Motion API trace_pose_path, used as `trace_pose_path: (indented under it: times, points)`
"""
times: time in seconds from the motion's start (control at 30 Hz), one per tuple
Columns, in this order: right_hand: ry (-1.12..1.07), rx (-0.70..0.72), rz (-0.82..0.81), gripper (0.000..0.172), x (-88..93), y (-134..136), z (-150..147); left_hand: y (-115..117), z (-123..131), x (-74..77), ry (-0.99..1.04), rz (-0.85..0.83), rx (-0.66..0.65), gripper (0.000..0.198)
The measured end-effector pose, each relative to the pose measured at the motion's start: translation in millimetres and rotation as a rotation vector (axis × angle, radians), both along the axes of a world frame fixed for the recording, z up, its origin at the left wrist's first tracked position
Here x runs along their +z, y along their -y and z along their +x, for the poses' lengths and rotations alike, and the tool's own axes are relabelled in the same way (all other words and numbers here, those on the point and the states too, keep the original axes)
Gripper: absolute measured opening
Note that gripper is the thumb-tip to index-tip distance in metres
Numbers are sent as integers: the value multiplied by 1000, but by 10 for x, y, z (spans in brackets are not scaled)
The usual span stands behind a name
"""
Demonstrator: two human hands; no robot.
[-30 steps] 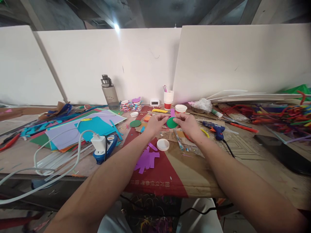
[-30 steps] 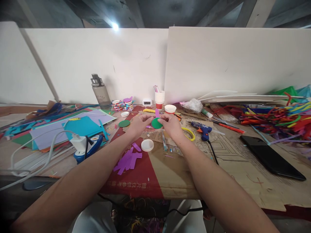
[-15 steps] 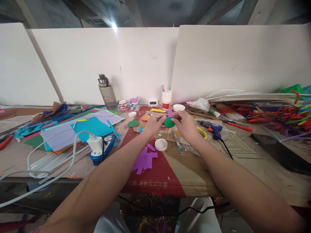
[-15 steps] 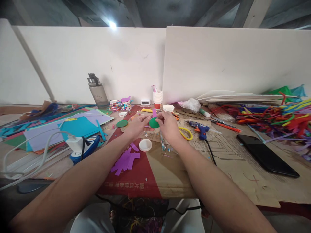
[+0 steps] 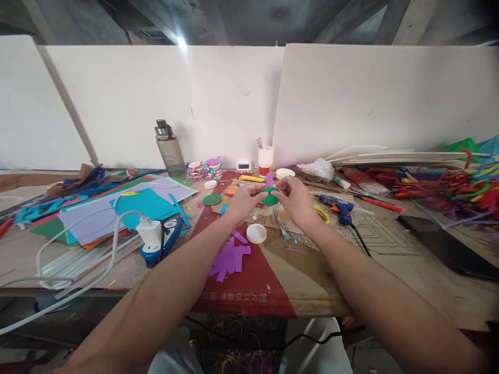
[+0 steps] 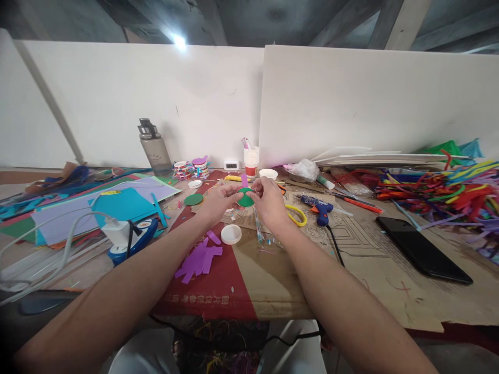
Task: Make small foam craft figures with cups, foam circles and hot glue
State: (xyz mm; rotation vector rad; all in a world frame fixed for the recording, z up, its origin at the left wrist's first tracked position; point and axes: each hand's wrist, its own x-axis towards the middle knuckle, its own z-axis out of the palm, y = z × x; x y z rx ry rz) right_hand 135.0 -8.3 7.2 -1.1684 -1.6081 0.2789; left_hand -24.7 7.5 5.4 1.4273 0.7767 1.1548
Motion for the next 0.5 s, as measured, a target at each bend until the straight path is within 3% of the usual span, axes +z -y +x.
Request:
trace_pose_path:
  times: [0.23,0.5]
  points:
    - [-159,97,-256,15,-23,-51,-24,-5,11,-8,-28,-11,50,40]
    - [-280,153,-325,27,-53,-89,-16,21,12,10,29,-179,-18,38]
